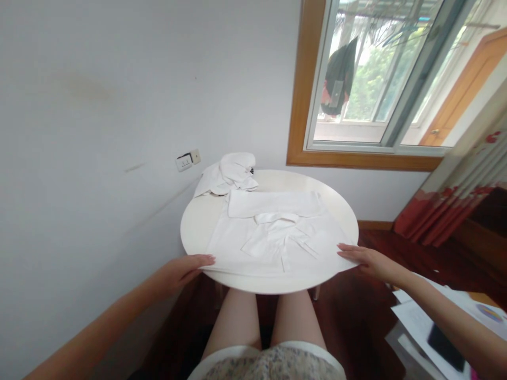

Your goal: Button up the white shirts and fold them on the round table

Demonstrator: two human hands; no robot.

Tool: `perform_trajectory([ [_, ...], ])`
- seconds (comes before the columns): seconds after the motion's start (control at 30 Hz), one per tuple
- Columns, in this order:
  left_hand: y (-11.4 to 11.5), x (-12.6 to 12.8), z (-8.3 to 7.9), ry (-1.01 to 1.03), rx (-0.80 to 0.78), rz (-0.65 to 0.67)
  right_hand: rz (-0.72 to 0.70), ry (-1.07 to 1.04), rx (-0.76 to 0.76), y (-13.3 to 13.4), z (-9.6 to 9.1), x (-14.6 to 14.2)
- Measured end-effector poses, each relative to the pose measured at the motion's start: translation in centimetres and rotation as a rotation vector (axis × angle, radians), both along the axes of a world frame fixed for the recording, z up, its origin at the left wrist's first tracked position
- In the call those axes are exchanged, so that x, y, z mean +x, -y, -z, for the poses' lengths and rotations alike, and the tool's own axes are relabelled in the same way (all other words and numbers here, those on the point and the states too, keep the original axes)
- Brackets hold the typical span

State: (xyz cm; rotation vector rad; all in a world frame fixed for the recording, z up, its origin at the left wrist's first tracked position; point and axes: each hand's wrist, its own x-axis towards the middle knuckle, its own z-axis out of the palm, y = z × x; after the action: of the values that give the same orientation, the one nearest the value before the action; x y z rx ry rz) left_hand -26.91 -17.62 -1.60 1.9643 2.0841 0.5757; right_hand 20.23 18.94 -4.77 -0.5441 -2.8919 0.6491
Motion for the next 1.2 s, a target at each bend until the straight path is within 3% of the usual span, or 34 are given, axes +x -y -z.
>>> perform_trajectory([
  [0.1,-0.6,-0.6,-1.0,-0.013,-0.027,-0.056,0.041,-0.035,0.033,-0.7,-1.4,0.6],
  [0.2,-1.9,-1.3,-3.3,-0.006,-0.043,-0.098,0.153,-0.072,0.075,-1.5,-3.9,0.4],
  [0.4,-7.0,-3.3,-7.7,0.083,0.067,-0.289,0.287,-0.201,0.013,-5.8,-8.5,-2.8],
  [0.5,-10.7,-5.0,-8.1,0.159,0.162,-0.409,0.353,-0.271,-0.016,-8.6,-9.8,-5.7],
  [0.6,-14.9,-6.6,-7.6,0.12,0.275,-0.593,0.438,-0.352,-0.007,-11.3,-10.5,-9.2],
  [0.7,-18.9,-8.0,-6.8,-0.03,0.284,-0.76,0.543,-0.4,0.003,-14.0,-10.0,-12.9],
  [0.83,-22.5,-8.9,-5.7,-0.252,0.209,-0.857,0.692,-0.392,-0.048,-17.2,-7.4,-17.1],
  [1.0,-24.3,-9.6,-3.6,-0.455,0.057,-0.843,0.795,-0.23,0.025,-19.0,-3.8,-20.4],
  [1.2,-25.1,-10.4,-0.5,-0.516,-0.019,-0.805,0.831,0.112,0.228,-17.3,-1.5,-22.1],
])
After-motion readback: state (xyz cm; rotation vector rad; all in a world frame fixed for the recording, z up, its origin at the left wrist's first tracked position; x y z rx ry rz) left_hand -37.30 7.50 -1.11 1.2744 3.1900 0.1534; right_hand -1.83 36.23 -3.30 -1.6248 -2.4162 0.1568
